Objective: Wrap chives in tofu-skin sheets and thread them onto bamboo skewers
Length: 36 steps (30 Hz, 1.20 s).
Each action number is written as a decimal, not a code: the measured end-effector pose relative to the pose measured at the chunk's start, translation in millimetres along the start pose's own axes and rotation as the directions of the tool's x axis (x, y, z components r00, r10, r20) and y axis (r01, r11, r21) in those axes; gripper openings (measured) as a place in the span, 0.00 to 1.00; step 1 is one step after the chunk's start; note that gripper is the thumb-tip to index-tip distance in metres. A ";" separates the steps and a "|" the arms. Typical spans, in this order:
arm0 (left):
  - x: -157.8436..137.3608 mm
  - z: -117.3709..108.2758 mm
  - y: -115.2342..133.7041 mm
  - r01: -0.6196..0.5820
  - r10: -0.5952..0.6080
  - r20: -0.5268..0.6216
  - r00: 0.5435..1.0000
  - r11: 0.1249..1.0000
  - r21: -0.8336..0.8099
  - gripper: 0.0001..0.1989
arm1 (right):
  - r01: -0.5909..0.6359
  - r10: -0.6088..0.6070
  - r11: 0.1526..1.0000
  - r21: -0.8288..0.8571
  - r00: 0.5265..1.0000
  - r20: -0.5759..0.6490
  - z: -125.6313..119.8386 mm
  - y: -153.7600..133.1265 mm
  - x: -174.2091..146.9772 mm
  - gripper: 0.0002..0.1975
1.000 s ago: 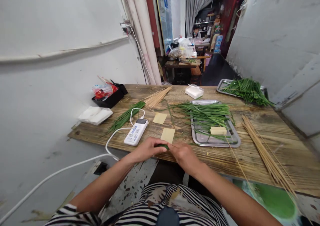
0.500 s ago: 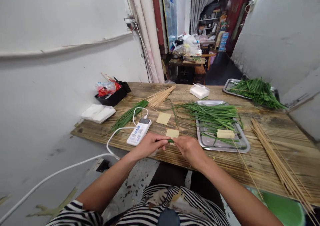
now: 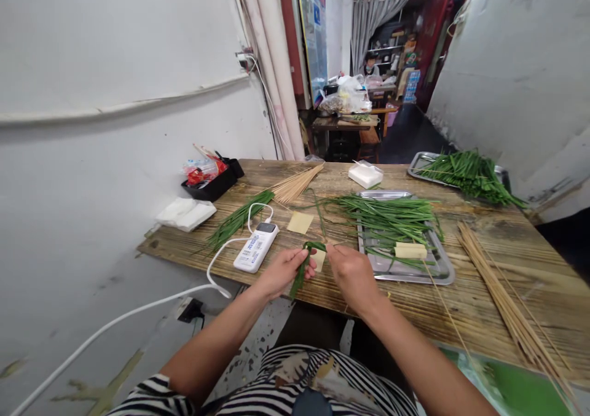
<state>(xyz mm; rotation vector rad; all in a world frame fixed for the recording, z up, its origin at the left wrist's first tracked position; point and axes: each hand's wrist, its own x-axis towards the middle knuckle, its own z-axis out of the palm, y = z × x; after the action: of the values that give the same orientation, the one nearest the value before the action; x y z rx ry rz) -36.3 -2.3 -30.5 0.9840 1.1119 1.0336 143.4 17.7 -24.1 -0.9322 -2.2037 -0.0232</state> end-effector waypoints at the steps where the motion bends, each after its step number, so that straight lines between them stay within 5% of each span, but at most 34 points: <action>1: 1.4 6.4 -0.8 -0.001 0.000 -0.013 1.000 0.997 -0.077 0.24 | -0.003 0.003 1.000 -0.022 0.999 -0.033 2.9 -1.2 -1.5 0.13; 7: 9.4 33.8 -2.9 -0.076 0.065 -0.044 0.997 0.936 -0.343 0.23 | -0.052 0.034 0.990 -0.130 0.990 -0.137 16.2 -10.3 -8.1 0.13; 18: 15.7 46.9 -5.1 -0.044 0.035 -0.033 0.999 0.948 -0.315 0.21 | -0.042 0.004 0.939 -0.340 0.994 -0.109 37.5 -34.8 -24.0 0.15; 21: 20.7 37.5 -9.3 -0.042 0.033 -0.048 0.998 0.979 -0.197 0.20 | -0.046 0.057 0.953 -0.299 0.998 0.028 26.1 -40.0 -20.9 0.16; 24: 25.5 17.4 -1.0 -0.130 0.135 -0.029 0.990 0.984 0.122 0.17 | 0.000 0.016 0.996 -0.088 0.984 0.175 0.1 -28.2 -4.5 0.14; 26: 27.4 2.3 11.1 -0.183 0.150 0.113 0.982 0.895 0.406 0.15 | 0.026 -0.022 0.999 -0.032 0.991 0.132 -13.4 -13.1 11.0 0.14; 29: 29.5 -16.1 29.5 -0.325 0.146 0.303 0.942 0.624 0.711 0.13 | 0.210 -0.201 0.977 -0.024 0.959 0.198 -11.0 6.3 27.3 0.20; 32: 33.0 -28.9 37.4 -0.476 0.130 0.471 0.872 0.446 0.758 0.12 | 0.317 -0.301 0.949 -0.008 0.910 0.284 11.4 12.7 26.6 0.20; 36: 39.1 -42.9 32.1 -0.492 0.046 0.551 0.834 0.515 0.702 0.16 | 0.355 -0.324 0.933 -0.054 0.897 0.300 35.0 11.2 12.1 0.19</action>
<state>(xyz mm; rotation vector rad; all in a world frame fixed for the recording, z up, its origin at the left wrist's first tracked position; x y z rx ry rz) -77.9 47.0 -15.1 2.1405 1.0217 0.3809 123.0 43.2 -44.9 -0.6219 -2.6383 -0.1845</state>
